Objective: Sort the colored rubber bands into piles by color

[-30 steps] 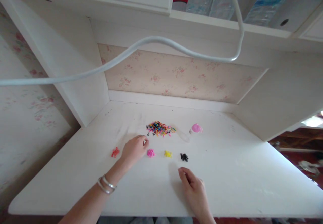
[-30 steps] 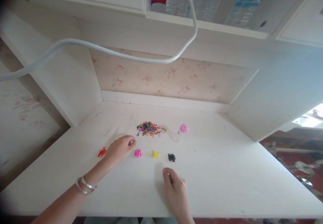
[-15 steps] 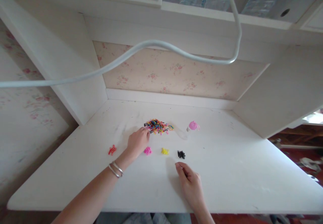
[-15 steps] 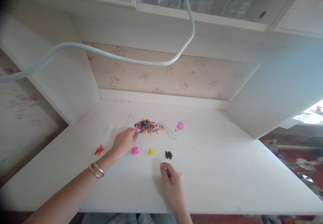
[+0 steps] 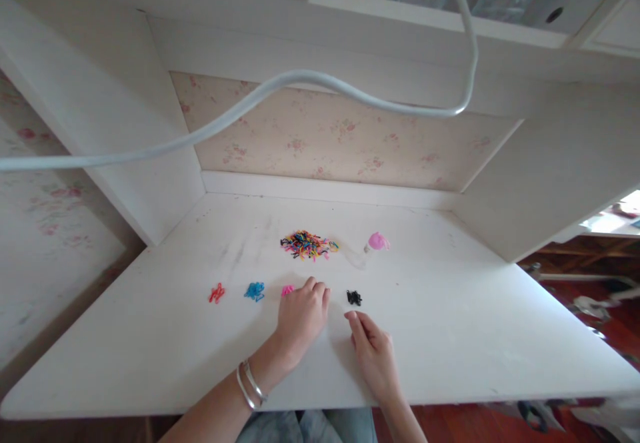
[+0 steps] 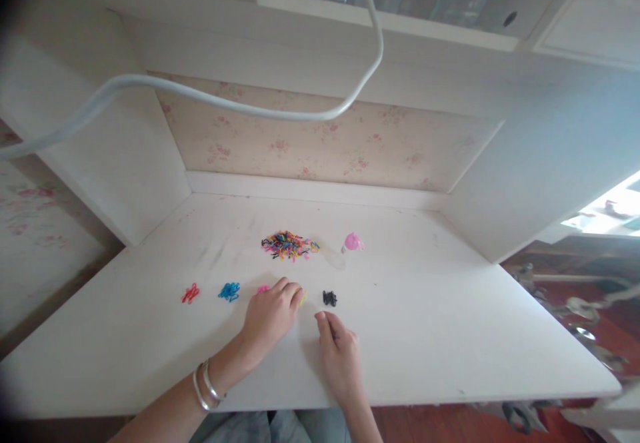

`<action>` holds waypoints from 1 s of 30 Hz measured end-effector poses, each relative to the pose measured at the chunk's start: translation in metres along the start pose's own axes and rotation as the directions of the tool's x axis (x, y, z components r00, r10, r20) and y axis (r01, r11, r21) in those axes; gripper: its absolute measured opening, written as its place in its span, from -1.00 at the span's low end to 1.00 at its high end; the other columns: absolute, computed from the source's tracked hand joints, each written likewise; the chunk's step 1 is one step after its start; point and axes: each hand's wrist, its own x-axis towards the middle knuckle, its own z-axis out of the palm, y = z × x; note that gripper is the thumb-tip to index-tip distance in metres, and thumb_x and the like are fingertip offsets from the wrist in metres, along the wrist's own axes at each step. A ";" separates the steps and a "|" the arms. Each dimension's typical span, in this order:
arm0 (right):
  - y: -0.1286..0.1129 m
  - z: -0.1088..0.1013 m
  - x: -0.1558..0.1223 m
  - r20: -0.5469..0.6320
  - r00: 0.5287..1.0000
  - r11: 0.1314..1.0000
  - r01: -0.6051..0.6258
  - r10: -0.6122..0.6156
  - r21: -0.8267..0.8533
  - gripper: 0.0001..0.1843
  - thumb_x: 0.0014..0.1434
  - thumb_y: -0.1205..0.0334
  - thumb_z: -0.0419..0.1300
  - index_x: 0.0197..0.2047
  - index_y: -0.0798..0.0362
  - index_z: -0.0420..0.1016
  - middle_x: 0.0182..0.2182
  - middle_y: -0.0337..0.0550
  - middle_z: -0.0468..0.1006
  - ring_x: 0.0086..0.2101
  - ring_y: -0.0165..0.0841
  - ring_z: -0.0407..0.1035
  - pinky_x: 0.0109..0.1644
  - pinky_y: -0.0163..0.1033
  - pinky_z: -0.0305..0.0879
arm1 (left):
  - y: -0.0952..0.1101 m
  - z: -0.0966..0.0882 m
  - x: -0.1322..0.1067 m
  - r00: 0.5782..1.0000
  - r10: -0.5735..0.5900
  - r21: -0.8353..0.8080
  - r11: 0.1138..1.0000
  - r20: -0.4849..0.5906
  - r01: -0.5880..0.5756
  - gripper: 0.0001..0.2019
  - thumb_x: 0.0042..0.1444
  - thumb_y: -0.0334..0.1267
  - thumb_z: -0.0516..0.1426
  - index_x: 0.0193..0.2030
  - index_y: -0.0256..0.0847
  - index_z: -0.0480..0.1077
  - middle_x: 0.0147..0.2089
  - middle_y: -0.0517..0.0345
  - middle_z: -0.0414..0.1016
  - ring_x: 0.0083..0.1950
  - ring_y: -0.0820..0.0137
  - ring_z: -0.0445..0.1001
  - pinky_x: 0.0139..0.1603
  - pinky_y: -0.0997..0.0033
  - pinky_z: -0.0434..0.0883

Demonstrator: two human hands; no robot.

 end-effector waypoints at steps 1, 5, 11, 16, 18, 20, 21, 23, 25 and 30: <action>0.001 0.000 0.000 0.001 1.000 1.000 -0.010 0.010 0.009 -0.54 0.22 -0.13 -0.01 -0.29 0.08 0.47 -0.65 -0.38 0.16 -0.58 -0.48 0.06 -0.51 -0.40 -0.01 | -0.003 -0.005 -0.003 1.000 -0.009 -0.004 1.000 -0.026 0.009 -0.70 0.30 -0.17 -0.13 -0.25 -0.08 0.40 -0.27 0.20 0.48 -0.32 0.38 0.50 -0.39 0.43 0.28; 0.003 0.001 0.000 -0.004 1.000 1.000 -0.015 0.015 -0.020 -0.53 0.23 -0.15 -0.03 -0.29 0.08 0.47 -0.65 -0.38 0.17 -0.58 -0.47 0.09 -0.51 -0.39 0.00 | -0.026 -0.021 -0.022 0.992 -0.080 -0.043 0.996 -0.093 0.077 -0.74 0.29 -0.19 -0.11 -0.20 -0.07 0.39 -0.25 0.21 0.50 -0.32 0.41 0.50 -0.43 0.48 0.28; -0.012 0.005 0.010 0.028 1.000 0.960 0.003 0.005 -0.280 -0.56 0.23 -0.11 -0.03 -0.24 -0.01 0.53 -0.67 -0.34 0.31 -0.59 -0.43 0.23 -0.47 -0.37 0.05 | -0.074 -0.012 -0.076 0.982 -0.125 -0.170 0.980 -0.145 0.099 -0.80 0.27 -0.16 -0.05 -0.18 -0.07 0.39 -0.25 0.22 0.51 -0.38 0.45 0.50 -0.38 0.50 0.36; -0.035 0.010 0.038 0.103 0.994 0.791 0.084 -0.027 -0.606 -0.62 0.25 0.00 -0.05 0.00 -0.16 0.47 -0.52 -0.22 0.54 -0.43 -0.32 0.44 -0.37 -0.33 0.14 | -0.101 0.006 -0.106 0.964 -0.134 -0.326 0.944 -0.230 0.054 -0.81 0.26 -0.18 -0.03 -0.20 -0.13 0.38 -0.33 0.17 0.49 -0.37 0.45 0.49 -0.35 0.53 0.41; -0.041 0.015 0.049 0.128 0.992 0.699 0.090 0.002 -0.709 -0.59 0.24 0.02 -0.06 0.08 -0.20 0.42 -0.41 -0.12 0.59 -0.36 -0.24 0.48 -0.36 -0.29 0.16 | -0.104 0.007 -0.109 0.962 -0.126 -0.367 0.930 -0.243 0.029 -0.81 0.25 -0.19 -0.03 -0.20 -0.14 0.38 -0.33 0.15 0.49 -0.36 0.45 0.50 -0.34 0.54 0.42; -0.044 0.019 0.056 0.156 0.987 0.631 0.095 0.041 -0.770 -0.59 0.23 0.04 -0.07 0.07 -0.23 0.42 -0.32 -0.07 0.60 -0.31 -0.19 0.49 -0.35 -0.27 0.18 | -0.105 0.007 -0.108 0.965 -0.120 -0.385 0.923 -0.232 0.022 -0.82 0.25 -0.20 -0.02 -0.20 -0.14 0.38 -0.33 0.15 0.48 -0.37 0.45 0.49 -0.35 0.54 0.43; -0.045 0.021 0.058 0.166 0.985 0.610 0.099 0.054 -0.786 -0.60 0.23 0.05 -0.07 0.05 -0.24 0.45 -0.30 -0.07 0.60 -0.30 -0.19 0.49 -0.35 -0.26 0.19 | -0.104 0.007 -0.108 0.967 -0.117 -0.387 0.922 -0.226 0.021 -0.82 0.25 -0.20 -0.02 -0.21 -0.14 0.38 -0.33 0.15 0.48 -0.37 0.46 0.49 -0.35 0.55 0.43; -0.046 0.024 0.060 0.177 0.982 0.594 0.104 0.065 -0.798 -0.62 0.23 0.07 -0.08 -0.03 -0.26 0.49 -0.29 -0.09 0.61 -0.30 -0.19 0.49 -0.34 -0.26 0.20 | -0.103 0.007 -0.107 0.968 -0.112 -0.383 0.924 -0.226 0.018 -0.82 0.25 -0.20 -0.02 -0.21 -0.13 0.38 -0.33 0.15 0.48 -0.38 0.46 0.49 -0.36 0.56 0.43; -0.046 0.026 0.061 0.172 0.983 0.601 0.099 0.065 -0.793 -0.64 0.22 0.08 -0.07 -0.08 -0.28 0.52 -0.31 -0.13 0.61 -0.30 -0.21 0.49 -0.34 -0.27 0.19 | -0.103 0.008 -0.108 0.967 -0.098 -0.373 0.928 -0.234 0.004 -0.82 0.25 -0.21 -0.02 -0.21 -0.13 0.38 -0.34 0.15 0.48 -0.39 0.46 0.49 -0.37 0.57 0.44; -0.046 0.028 0.061 0.136 0.990 0.647 0.078 0.040 -0.758 -0.67 0.22 0.07 -0.03 -0.14 -0.30 0.55 -0.36 -0.20 0.62 -0.32 -0.26 0.49 -0.36 -0.32 0.16 | -0.103 0.010 -0.108 0.960 -0.073 -0.341 0.940 -0.272 -0.025 -0.81 0.25 -0.22 -0.03 -0.21 -0.14 0.39 -0.35 0.15 0.49 -0.41 0.47 0.51 -0.39 0.58 0.44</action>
